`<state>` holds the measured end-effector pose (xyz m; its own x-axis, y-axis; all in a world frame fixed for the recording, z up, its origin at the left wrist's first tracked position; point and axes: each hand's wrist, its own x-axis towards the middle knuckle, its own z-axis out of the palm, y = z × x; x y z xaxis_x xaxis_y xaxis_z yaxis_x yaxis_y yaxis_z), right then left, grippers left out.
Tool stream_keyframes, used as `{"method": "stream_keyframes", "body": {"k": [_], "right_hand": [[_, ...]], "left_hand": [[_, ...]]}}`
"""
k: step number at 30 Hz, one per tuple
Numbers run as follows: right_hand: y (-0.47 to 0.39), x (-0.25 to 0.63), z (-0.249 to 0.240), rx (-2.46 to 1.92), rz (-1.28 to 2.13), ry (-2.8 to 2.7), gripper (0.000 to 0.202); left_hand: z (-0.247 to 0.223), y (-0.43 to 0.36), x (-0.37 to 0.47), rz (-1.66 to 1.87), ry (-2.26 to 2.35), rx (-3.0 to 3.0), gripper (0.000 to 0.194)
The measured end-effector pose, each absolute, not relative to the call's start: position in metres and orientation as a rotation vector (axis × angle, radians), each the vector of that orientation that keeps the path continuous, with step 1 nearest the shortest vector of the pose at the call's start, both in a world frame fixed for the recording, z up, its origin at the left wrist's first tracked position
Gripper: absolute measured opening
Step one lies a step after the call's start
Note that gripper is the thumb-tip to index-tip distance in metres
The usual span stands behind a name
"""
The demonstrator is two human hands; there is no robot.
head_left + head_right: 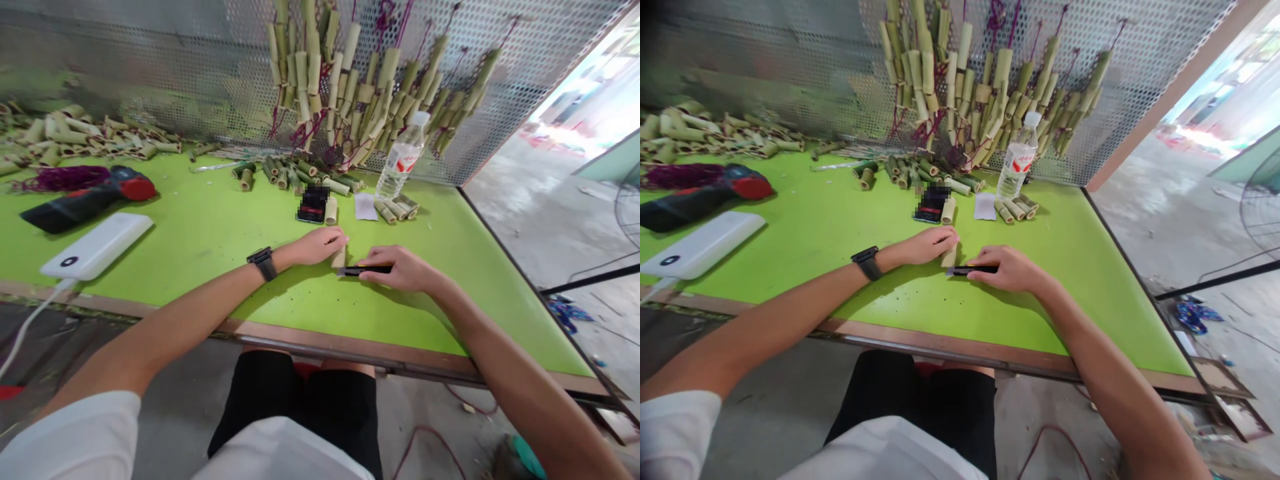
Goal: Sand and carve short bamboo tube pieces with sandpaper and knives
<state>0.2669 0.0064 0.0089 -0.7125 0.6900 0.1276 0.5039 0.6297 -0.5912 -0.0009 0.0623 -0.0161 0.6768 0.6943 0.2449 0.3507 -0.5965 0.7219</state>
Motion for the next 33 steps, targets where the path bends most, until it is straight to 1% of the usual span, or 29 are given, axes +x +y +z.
{"method": "stream_keyframes", "body": {"k": [5, 14, 19, 21, 28, 31, 33], "right_hand": [[0.01, 0.264, 0.001, -1.022, 0.697, -2.376, 0.049], [0.005, 0.268, 0.016, -0.922, 0.789, -2.542, 0.046], [0.008, 0.263, 0.006, -0.991, 0.647, -2.415, 0.049], [0.009, 0.263, 0.005, -0.996, 0.633, -2.413, 0.048], [0.006, 0.269, 0.016, -0.926, 0.745, -2.538, 0.045], [0.003, 0.267, 0.014, -0.92, 0.721, -2.562, 0.042], [0.003, 0.264, 0.01, -0.964, 0.671, -2.492, 0.044]], "left_hand": [[-0.018, 0.065, 0.0, 0.67, 0.831, 2.234, 0.038], [-0.018, 0.063, 0.0, 0.675, 0.85, 2.251, 0.039], [-0.017, 0.063, 0.001, 0.678, 0.841, 2.266, 0.038], [-0.017, 0.063, 0.002, 0.674, 0.84, 2.271, 0.039], [-0.018, 0.063, 0.0, 0.669, 0.832, 2.271, 0.04], [-0.019, 0.064, -0.001, 0.695, 0.834, 2.257, 0.04], [-0.019, 0.065, -0.001, 0.704, 0.827, 2.258, 0.04]]}}
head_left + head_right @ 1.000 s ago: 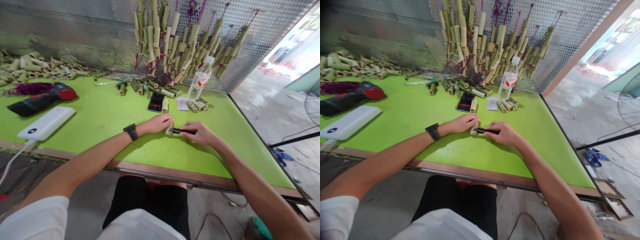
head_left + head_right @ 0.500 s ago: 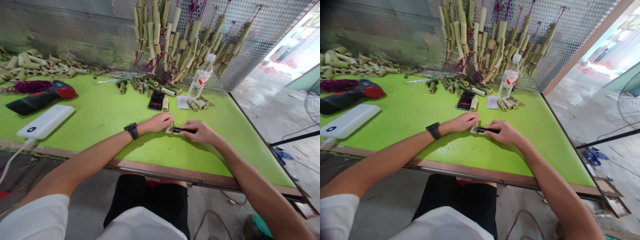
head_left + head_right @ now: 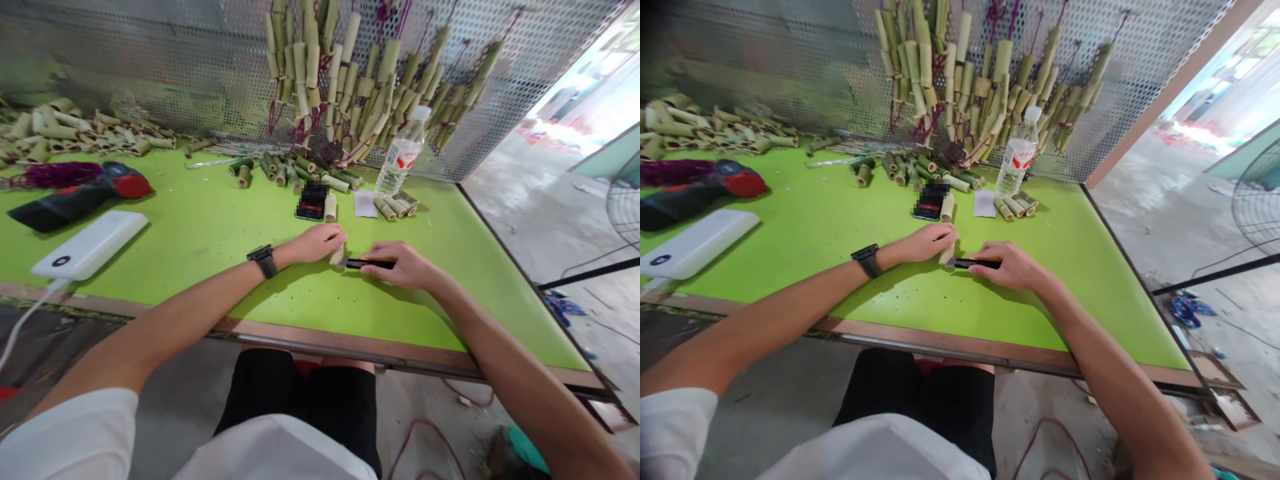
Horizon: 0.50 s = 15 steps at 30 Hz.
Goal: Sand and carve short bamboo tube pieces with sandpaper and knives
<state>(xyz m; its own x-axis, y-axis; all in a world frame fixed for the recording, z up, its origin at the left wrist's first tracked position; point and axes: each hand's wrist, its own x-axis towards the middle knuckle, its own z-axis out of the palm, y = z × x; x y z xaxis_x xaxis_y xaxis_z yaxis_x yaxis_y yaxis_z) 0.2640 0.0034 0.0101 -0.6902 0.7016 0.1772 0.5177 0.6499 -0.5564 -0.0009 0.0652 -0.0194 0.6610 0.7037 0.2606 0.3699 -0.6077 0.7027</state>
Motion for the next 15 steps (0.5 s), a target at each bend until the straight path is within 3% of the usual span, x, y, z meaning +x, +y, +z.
{"method": "stream_keyframes", "body": {"k": [5, 15], "right_hand": [[0.0055, 0.2605, 0.0051, -1.01, 0.611, -2.438, 0.046], [0.0061, 0.2665, 0.0124, -0.99, 0.868, -2.442, 0.054]], "left_hand": [[-0.0211, 0.0658, -0.0005, 0.722, 0.834, 2.243, 0.04], [-0.0172, 0.0576, 0.0012, 0.692, 0.807, 2.28, 0.039]]}}
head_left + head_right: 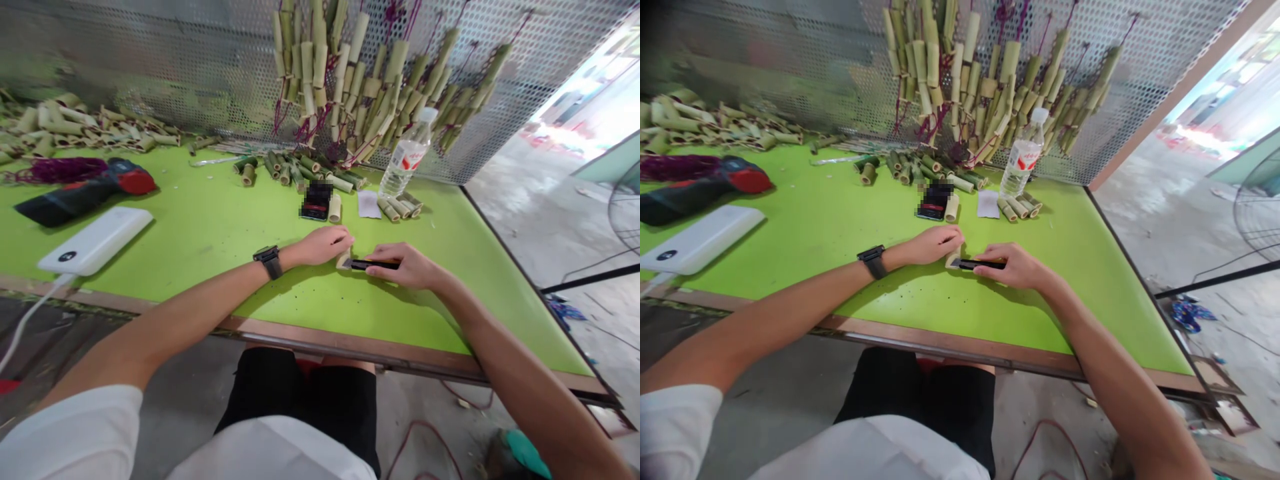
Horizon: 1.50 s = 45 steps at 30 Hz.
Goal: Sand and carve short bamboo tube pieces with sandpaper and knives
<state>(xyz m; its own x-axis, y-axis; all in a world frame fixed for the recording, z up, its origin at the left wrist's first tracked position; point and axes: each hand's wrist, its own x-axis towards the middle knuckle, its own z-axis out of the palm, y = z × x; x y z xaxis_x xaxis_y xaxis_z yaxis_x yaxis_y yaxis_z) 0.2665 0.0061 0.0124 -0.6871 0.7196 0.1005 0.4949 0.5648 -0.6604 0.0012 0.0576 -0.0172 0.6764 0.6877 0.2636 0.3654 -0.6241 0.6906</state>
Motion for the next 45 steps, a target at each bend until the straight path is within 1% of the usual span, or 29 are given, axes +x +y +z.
{"method": "stream_keyframes", "body": {"k": [3, 9, 15, 20, 25, 31, 38, 45], "right_hand": [[0.006, 0.265, 0.01, -1.013, 0.918, -2.408, 0.056], [0.007, 0.261, 0.01, -1.027, 0.788, -2.395, 0.051], [0.007, 0.264, 0.012, -0.993, 0.932, -2.462, 0.055], [0.008, 0.264, 0.009, -1.07, 0.754, -2.359, 0.051], [0.007, 0.264, 0.014, -0.961, 0.804, -2.521, 0.043], [0.01, 0.266, 0.006, -1.028, 0.667, -2.367, 0.047], [0.007, 0.266, 0.013, -0.951, 0.752, -2.53, 0.043], [0.009, 0.263, 0.003, -1.034, 0.656, -2.37, 0.046]], "left_hand": [[-0.017, 0.057, 0.002, 0.684, 0.81, 2.301, 0.04], [-0.018, 0.059, 0.002, 0.689, 0.823, 2.291, 0.038], [-0.021, 0.062, 0.002, 0.701, 0.823, 2.278, 0.04], [-0.02, 0.062, 0.003, 0.697, 0.831, 2.268, 0.039], [-0.019, 0.063, 0.002, 0.723, 0.845, 2.259, 0.039], [-0.021, 0.064, 0.003, 0.711, 0.856, 2.253, 0.039], [-0.024, 0.065, 0.002, 0.726, 0.863, 2.242, 0.04], [-0.024, 0.066, 0.003, 0.764, 0.846, 2.238, 0.039]]}}
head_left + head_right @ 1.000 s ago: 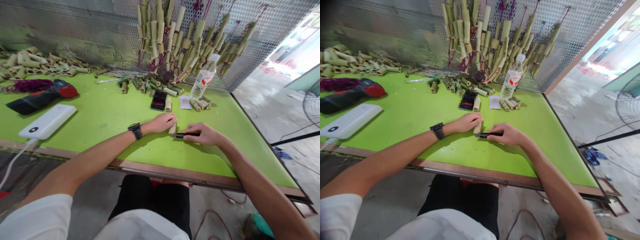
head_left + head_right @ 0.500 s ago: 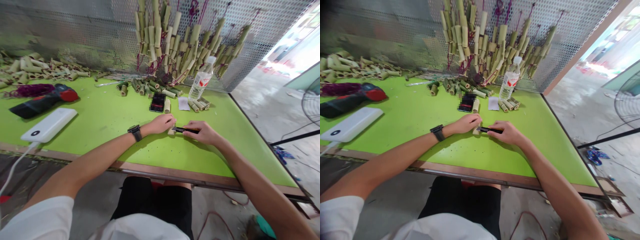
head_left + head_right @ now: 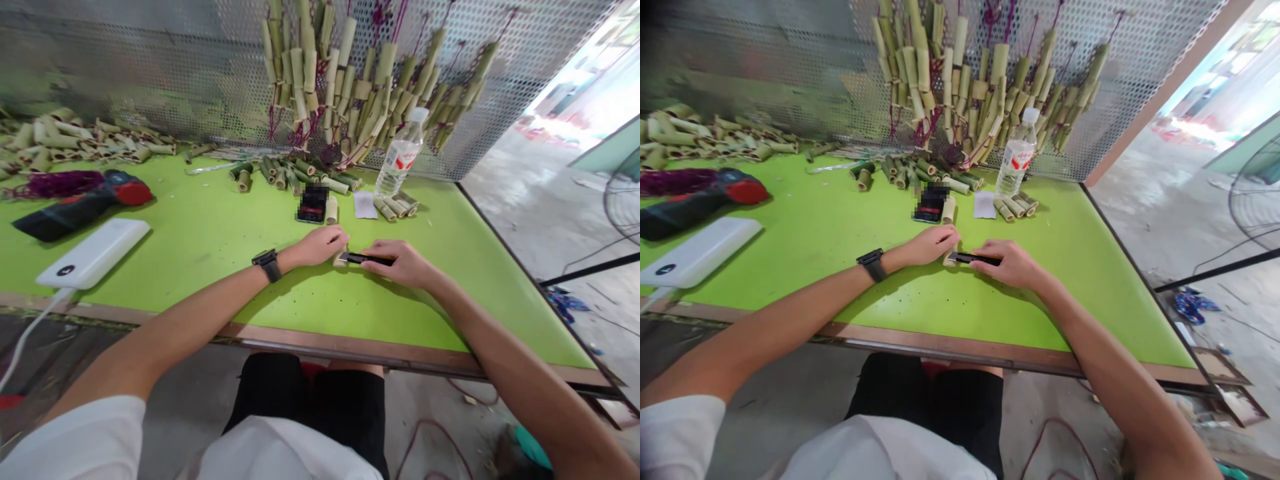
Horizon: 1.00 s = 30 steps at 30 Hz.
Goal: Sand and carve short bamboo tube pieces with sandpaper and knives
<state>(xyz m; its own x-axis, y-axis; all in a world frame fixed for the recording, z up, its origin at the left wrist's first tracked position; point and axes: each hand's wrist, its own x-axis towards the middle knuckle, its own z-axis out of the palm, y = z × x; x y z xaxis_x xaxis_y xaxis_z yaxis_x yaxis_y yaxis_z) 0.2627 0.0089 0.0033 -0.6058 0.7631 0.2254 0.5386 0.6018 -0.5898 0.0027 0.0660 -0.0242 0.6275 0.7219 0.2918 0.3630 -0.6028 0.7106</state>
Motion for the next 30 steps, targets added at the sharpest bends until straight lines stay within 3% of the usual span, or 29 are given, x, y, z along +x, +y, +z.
{"method": "stream_keyframes", "body": {"k": [9, 15, 22, 30], "right_hand": [[0.005, 0.265, 0.012, -0.979, 0.802, -2.514, 0.042], [0.013, 0.266, 0.001, -1.08, 0.62, -2.31, 0.049], [0.008, 0.264, 0.007, -0.98, 0.689, -2.473, 0.04], [0.013, 0.266, 0.002, -1.062, 0.647, -2.381, 0.045]], "left_hand": [[-0.026, 0.068, 0.0, 0.751, 0.842, 2.256, 0.042], [-0.022, 0.064, 0.003, 0.746, 0.878, 2.267, 0.042], [-0.022, 0.064, 0.004, 0.763, 0.927, 2.309, 0.049], [-0.018, 0.064, 0.004, 0.757, 0.932, 2.302, 0.05]]}}
